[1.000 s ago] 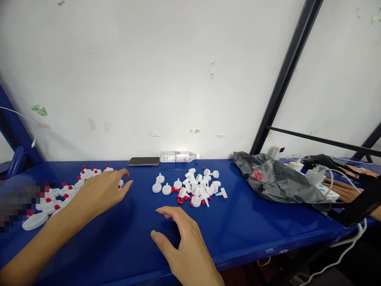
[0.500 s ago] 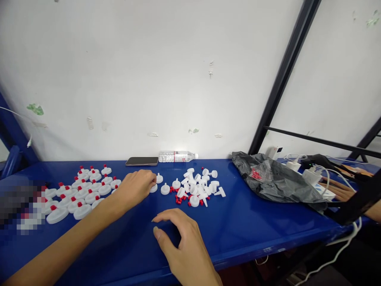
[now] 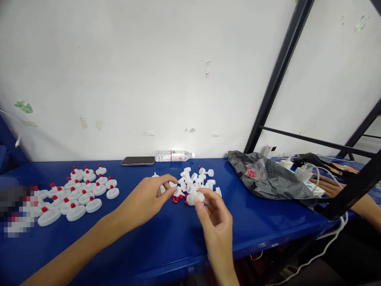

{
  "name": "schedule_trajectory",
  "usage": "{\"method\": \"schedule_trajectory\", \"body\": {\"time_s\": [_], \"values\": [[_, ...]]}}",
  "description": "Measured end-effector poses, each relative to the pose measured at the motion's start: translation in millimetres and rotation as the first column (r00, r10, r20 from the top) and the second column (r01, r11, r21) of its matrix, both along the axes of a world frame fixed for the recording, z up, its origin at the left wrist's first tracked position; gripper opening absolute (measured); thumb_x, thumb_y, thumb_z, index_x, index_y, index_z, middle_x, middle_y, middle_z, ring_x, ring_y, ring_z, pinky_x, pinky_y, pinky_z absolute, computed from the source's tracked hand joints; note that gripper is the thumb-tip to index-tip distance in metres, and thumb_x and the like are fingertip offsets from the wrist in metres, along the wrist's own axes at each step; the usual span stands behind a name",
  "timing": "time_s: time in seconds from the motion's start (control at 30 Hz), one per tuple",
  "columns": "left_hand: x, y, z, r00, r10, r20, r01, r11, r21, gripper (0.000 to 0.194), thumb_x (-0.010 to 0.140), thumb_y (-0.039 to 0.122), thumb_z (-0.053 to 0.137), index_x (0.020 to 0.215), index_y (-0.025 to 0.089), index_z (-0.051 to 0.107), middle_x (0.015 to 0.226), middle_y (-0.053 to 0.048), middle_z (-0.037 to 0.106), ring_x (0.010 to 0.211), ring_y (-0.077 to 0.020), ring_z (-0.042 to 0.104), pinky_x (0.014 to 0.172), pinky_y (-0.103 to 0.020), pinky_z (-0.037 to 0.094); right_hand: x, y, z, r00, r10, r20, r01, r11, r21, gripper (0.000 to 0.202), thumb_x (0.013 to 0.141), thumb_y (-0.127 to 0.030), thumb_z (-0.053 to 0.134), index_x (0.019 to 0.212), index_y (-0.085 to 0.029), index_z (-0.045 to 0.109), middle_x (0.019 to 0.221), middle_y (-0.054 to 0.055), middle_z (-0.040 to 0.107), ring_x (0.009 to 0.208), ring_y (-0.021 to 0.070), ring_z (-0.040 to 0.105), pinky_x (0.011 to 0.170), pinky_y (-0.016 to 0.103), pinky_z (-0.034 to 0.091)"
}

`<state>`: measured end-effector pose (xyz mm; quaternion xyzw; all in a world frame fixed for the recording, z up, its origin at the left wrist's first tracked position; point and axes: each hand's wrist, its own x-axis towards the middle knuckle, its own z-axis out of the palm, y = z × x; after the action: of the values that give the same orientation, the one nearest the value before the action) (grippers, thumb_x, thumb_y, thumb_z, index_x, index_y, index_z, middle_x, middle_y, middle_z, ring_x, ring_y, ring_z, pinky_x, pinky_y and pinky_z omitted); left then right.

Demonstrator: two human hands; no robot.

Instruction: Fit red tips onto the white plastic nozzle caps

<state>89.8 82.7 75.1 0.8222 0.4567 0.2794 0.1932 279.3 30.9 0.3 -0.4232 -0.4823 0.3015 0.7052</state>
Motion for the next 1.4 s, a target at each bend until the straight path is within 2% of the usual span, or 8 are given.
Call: {"method": "schedule_trajectory", "body": {"time_s": [0.17, 0.47, 0.77, 1.0, 1.1, 1.2, 1.3, 1.4], "values": [[1, 16, -29.5, 0.939, 0.012, -0.344, 0.012, 0.998, 0.068, 0.026, 0.095, 0.017, 0.054, 0.113, 0.024, 0.071, 0.111, -0.009, 0.074, 0.099, -0.0258, 0.070, 0.077, -0.033, 0.048, 13, 1, -2.6, 0.992, 0.083, -0.094, -0.093, 0.990, -0.102, 0.029, 0.088, -0.045, 0.078, 0.109, -0.025, 0.075, 0.105, 0.006, 0.072, 0.097, 0.0236, 0.064, 0.071, 0.027, 0.054], [7, 15, -39.9, 0.930, 0.010, -0.368, 0.007, 0.999, 0.045, 0.020, 0.100, 0.023, 0.053, 0.103, 0.022, 0.073, 0.110, -0.009, 0.073, 0.099, -0.0257, 0.070, 0.077, -0.032, 0.049, 7, -6, -1.4, 0.988, 0.152, 0.022, -0.150, 0.987, -0.061, 0.023, 0.091, -0.044, 0.076, 0.107, -0.027, 0.074, 0.102, 0.003, 0.073, 0.091, 0.0201, 0.068, 0.078, 0.026, 0.055], [-23, 6, -35.3, 0.920, 0.122, -0.371, -0.101, 0.992, 0.074, 0.019, 0.098, 0.017, 0.050, 0.095, 0.021, 0.068, 0.099, -0.007, 0.071, 0.091, -0.0247, 0.070, 0.074, -0.033, 0.046, 3, -7, 4.7, 0.961, 0.192, 0.201, -0.164, 0.975, -0.147, 0.029, 0.094, -0.048, 0.071, 0.108, -0.023, 0.073, 0.100, 0.006, 0.074, 0.091, 0.0231, 0.069, 0.077, 0.028, 0.056], [-66, -43, -41.4, 0.986, 0.150, 0.066, -0.155, 0.985, 0.071, 0.033, 0.103, 0.033, 0.042, 0.114, 0.026, 0.072, 0.110, -0.006, 0.070, 0.088, -0.0196, 0.069, 0.078, -0.031, 0.053, -7, -13, 14.7, 0.825, 0.384, 0.415, -0.289, 0.917, -0.273, 0.016, 0.095, -0.035, 0.070, 0.105, -0.024, 0.075, 0.094, 0.002, 0.078, 0.085, 0.0208, 0.072, 0.079, 0.029, 0.055], [-84, -57, -48.1, 0.951, 0.206, 0.230, -0.183, 0.976, -0.118, 0.034, 0.098, 0.047, 0.051, 0.107, 0.024, 0.075, 0.093, -0.005, 0.073, 0.067, -0.0160, 0.066, 0.060, -0.025, 0.052, -18, -14, 14.7, 0.797, 0.388, 0.462, -0.282, 0.916, -0.284, 0.015, 0.093, -0.032, 0.072, 0.106, -0.025, 0.075, 0.097, 0.002, 0.079, 0.085, 0.0208, 0.072, 0.081, 0.031, 0.056], [-96, -61, -51.8, 0.880, 0.312, 0.357, -0.158, 0.903, -0.400, 0.043, 0.089, 0.060, 0.063, 0.105, 0.021, 0.074, 0.071, -0.003, 0.072, 0.051, -0.0145, 0.061, 0.042, -0.021, 0.044, -37, -17, 11.7, 0.812, 0.352, 0.466, -0.267, 0.933, -0.240, 0.026, 0.090, -0.029, 0.073, 0.116, -0.026, 0.073, 0.105, 0.004, 0.078, 0.094, 0.0231, 0.073, 0.088, 0.034, 0.057], [-101, -60, -53.2, 0.799, 0.367, 0.477, -0.071, 0.844, -0.531, 0.051, 0.080, 0.065, 0.072, 0.101, 0.019, 0.073, 0.093, -0.009, 0.078, 0.052, -0.0149, 0.066, 0.034, -0.018, 0.037, -55, -21, 8.9, 0.741, 0.480, 0.470, -0.391, 0.877, -0.278, 0.040, 0.082, -0.020, 0.078, 0.121, -0.030, 0.072, 0.111, 0.002, 0.077, 0.096, 0.0226, 0.072, 0.090, 0.032, 0.058], [-99, -60, -52.2, 0.796, 0.346, 0.497, -0.016, 0.833, -0.553, 0.050, 0.080, 0.063, 0.075, 0.099, 0.017, 0.073, 0.100, -0.011, 0.078, 0.053, -0.0137, 0.068, 0.035, -0.015, 0.036, -60, -22, 7.8, 0.703, 0.503, 0.503, -0.402, 0.864, -0.303, 0.033, 0.081, -0.017, 0.079, 0.111, -0.031, 0.076, 0.106, -0.001, 0.078, 0.093, 0.0210, 0.072, 0.090, 0.031, 0.057]]}}
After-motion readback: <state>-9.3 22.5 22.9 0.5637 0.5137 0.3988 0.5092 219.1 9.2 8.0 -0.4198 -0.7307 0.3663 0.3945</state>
